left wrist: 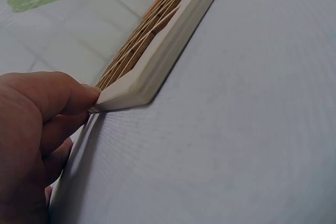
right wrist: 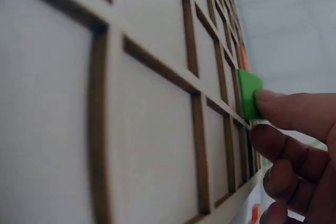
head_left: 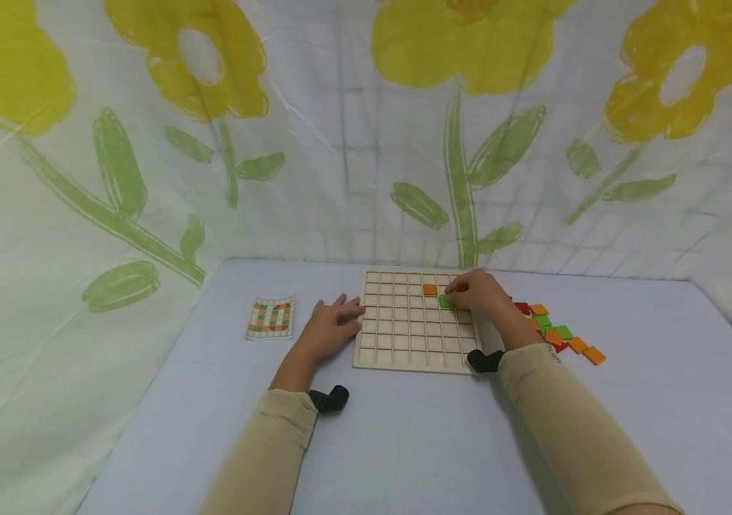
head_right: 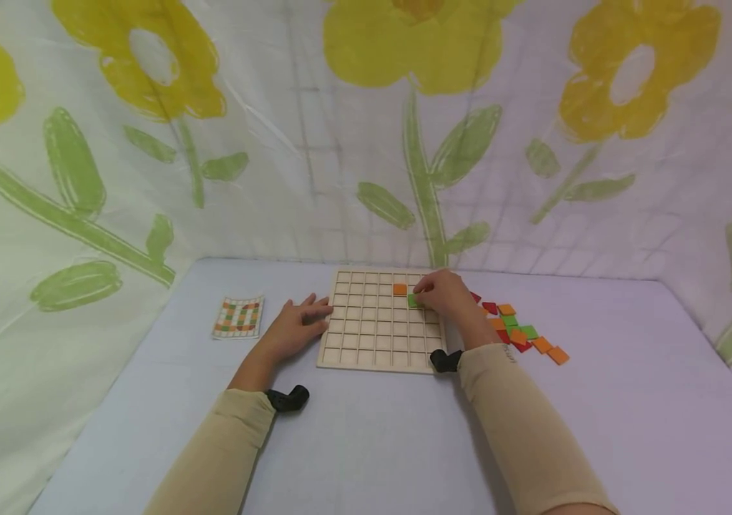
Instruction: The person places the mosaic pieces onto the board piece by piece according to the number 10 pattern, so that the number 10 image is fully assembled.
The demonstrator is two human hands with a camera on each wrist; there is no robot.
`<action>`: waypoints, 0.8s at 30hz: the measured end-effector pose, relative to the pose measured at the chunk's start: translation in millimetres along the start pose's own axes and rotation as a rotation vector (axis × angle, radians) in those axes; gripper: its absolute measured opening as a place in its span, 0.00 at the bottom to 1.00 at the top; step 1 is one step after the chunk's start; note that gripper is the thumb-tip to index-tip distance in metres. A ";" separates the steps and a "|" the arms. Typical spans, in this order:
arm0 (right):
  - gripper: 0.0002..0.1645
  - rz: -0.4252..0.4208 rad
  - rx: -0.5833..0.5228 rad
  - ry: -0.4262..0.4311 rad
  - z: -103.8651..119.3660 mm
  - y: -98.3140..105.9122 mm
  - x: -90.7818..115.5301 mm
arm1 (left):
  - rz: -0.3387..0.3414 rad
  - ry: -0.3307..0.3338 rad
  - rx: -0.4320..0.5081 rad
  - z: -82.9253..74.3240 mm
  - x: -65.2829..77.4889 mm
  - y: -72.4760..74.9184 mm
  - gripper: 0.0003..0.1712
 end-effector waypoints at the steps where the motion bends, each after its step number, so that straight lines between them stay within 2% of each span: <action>1: 0.15 0.001 0.003 -0.003 -0.7 -1.1 -0.3 | -0.001 0.002 0.000 0.3 -0.1 -0.5 0.21; 7: 0.15 0.010 0.038 -0.017 0.4 1.7 3.3 | -0.006 0.003 0.002 1.9 -0.7 -1.4 0.21; 13: 0.17 -0.041 0.058 -0.011 -6.0 37.2 8.4 | -0.012 0.001 -0.003 0.8 -1.7 -0.4 0.21; 19: 0.21 -0.038 0.076 -0.116 -26.8 72.0 19.2 | -0.015 -0.002 -0.012 0.2 -1.8 0.3 0.21; 24: 0.25 -0.014 0.133 -0.205 -46.5 81.9 26.6 | -0.011 -0.006 -0.017 1.1 -1.4 -1.5 0.21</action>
Point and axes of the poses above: each hand's wrist, its own x-axis away from the middle knuckle, its own y-axis out of the back of the hand, z = x × y, the point moved 9 cm from there along -x, towards the middle knuckle, and after that the axes turned 15 degrees about -x, right-handed, at the moved point
